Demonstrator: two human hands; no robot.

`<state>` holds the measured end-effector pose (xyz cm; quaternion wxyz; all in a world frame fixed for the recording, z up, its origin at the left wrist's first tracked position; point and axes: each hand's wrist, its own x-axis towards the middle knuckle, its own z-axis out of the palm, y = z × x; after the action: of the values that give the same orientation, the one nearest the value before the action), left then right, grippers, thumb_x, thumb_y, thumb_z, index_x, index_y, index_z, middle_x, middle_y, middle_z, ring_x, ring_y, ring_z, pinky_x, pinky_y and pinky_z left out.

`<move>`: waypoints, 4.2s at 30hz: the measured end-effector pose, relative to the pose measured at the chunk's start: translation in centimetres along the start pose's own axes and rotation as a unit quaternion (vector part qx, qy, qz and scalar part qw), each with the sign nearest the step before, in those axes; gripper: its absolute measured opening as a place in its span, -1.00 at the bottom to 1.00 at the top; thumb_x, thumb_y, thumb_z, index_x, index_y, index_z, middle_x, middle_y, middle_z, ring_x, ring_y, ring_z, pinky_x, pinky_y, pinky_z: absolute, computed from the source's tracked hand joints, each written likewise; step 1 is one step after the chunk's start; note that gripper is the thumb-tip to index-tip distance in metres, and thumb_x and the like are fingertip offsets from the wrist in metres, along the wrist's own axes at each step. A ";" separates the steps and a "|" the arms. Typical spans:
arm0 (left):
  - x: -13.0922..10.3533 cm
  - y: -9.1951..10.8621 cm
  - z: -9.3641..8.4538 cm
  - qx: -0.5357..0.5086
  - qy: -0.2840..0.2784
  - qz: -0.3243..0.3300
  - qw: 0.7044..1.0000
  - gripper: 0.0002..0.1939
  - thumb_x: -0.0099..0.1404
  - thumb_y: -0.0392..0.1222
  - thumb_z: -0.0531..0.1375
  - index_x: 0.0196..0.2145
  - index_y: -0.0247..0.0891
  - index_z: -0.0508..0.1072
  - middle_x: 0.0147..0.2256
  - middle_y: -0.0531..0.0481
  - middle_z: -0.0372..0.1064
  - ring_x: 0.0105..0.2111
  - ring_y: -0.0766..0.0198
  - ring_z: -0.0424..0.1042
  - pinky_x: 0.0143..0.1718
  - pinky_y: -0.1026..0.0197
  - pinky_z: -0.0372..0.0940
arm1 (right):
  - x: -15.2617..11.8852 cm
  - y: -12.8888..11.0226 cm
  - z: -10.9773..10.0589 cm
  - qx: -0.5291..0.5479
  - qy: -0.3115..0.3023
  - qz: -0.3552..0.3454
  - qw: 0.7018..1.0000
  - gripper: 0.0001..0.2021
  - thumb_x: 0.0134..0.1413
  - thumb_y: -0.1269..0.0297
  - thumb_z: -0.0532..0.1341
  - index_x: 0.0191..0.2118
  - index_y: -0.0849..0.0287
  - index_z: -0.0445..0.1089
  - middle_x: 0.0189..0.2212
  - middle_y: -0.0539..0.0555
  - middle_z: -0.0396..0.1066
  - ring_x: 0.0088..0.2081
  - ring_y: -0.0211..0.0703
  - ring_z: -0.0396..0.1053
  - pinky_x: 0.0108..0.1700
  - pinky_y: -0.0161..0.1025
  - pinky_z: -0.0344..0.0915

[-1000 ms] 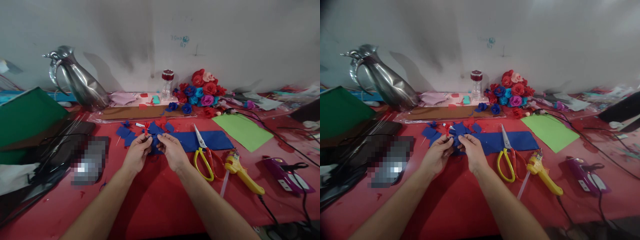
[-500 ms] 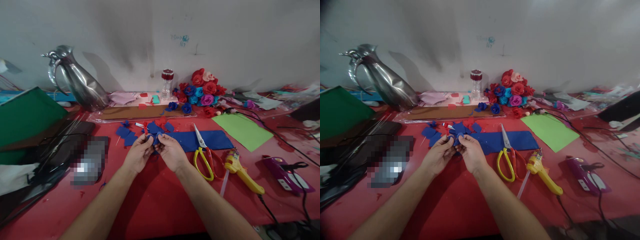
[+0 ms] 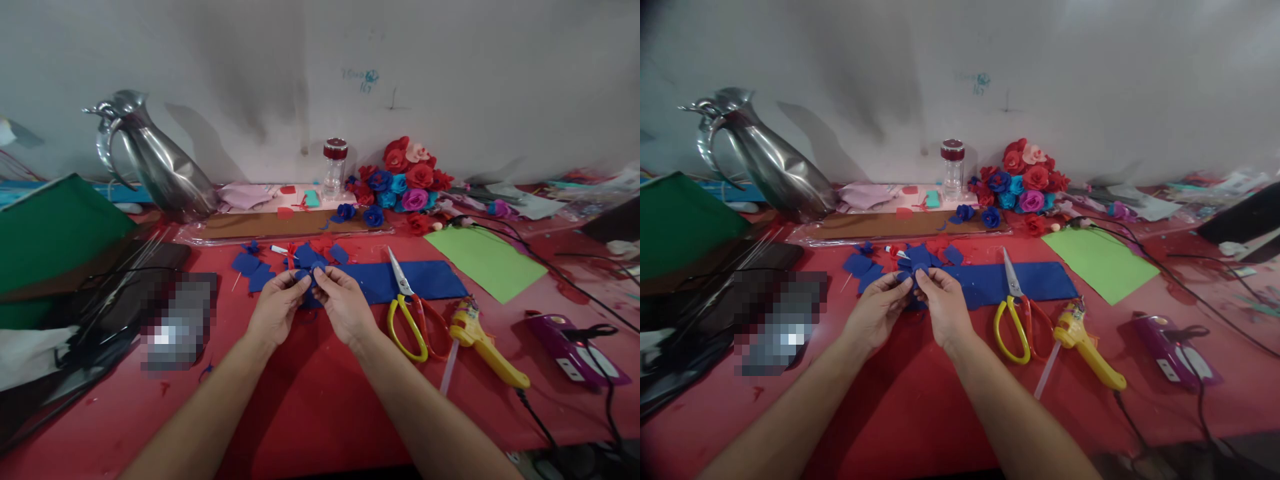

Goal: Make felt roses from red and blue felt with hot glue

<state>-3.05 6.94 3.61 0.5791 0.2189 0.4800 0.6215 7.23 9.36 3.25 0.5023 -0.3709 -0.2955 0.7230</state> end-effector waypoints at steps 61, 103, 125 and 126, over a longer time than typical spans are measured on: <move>-0.2 -0.5 -0.1 0.166 -0.009 0.133 0.977 -0.73 0.15 -0.03 0.25 -0.57 -0.25 0.41 -0.60 0.09 0.26 -0.60 0.38 0.10 -0.53 0.28 0.03 | 0.0 -0.4 -0.1 -0.029 0.045 -0.063 0.997 -0.76 -0.35 0.21 0.45 -0.47 0.13 0.46 -0.58 -0.12 0.38 -0.52 -0.36 0.22 -0.44 -0.35 0.16; -1.2 -0.8 0.7 0.114 -0.121 0.066 0.984 -0.67 0.12 0.06 0.29 -0.54 -0.26 0.39 -0.60 0.10 0.23 -0.66 0.45 0.03 -0.59 0.28 -0.07 | -0.5 -0.9 0.1 -0.111 0.015 -0.122 0.986 -0.78 -0.22 0.30 0.39 -0.36 0.09 0.41 -0.62 -0.16 0.30 -0.65 -0.35 0.17 -0.60 -0.33 0.11; 0.0 -0.6 0.3 -0.012 0.003 0.099 0.995 -0.84 -0.05 -0.16 0.40 -0.51 -0.22 0.52 -0.45 0.06 0.41 -0.34 0.29 0.34 -0.20 0.24 0.24 | -0.3 -0.5 0.1 -0.171 -0.019 -0.116 0.978 -0.78 -0.20 0.19 0.41 -0.40 0.12 0.43 -0.38 -0.02 0.50 -0.36 -0.24 0.39 -0.26 -0.28 0.31; 0.0 -0.5 0.2 -0.021 0.006 0.104 0.994 -0.86 -0.06 -0.18 0.40 -0.52 -0.22 0.53 -0.44 0.07 0.42 -0.32 0.29 0.35 -0.18 0.24 0.24 | -0.3 -0.4 0.0 -0.168 -0.039 -0.106 0.979 -0.79 -0.19 0.19 0.40 -0.39 0.12 0.45 -0.35 0.00 0.52 -0.32 -0.21 0.41 -0.21 -0.25 0.32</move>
<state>-2.59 6.97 3.24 0.5133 0.2513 0.4449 0.6895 7.44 9.21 3.65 0.4945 -0.3887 -0.4698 0.6194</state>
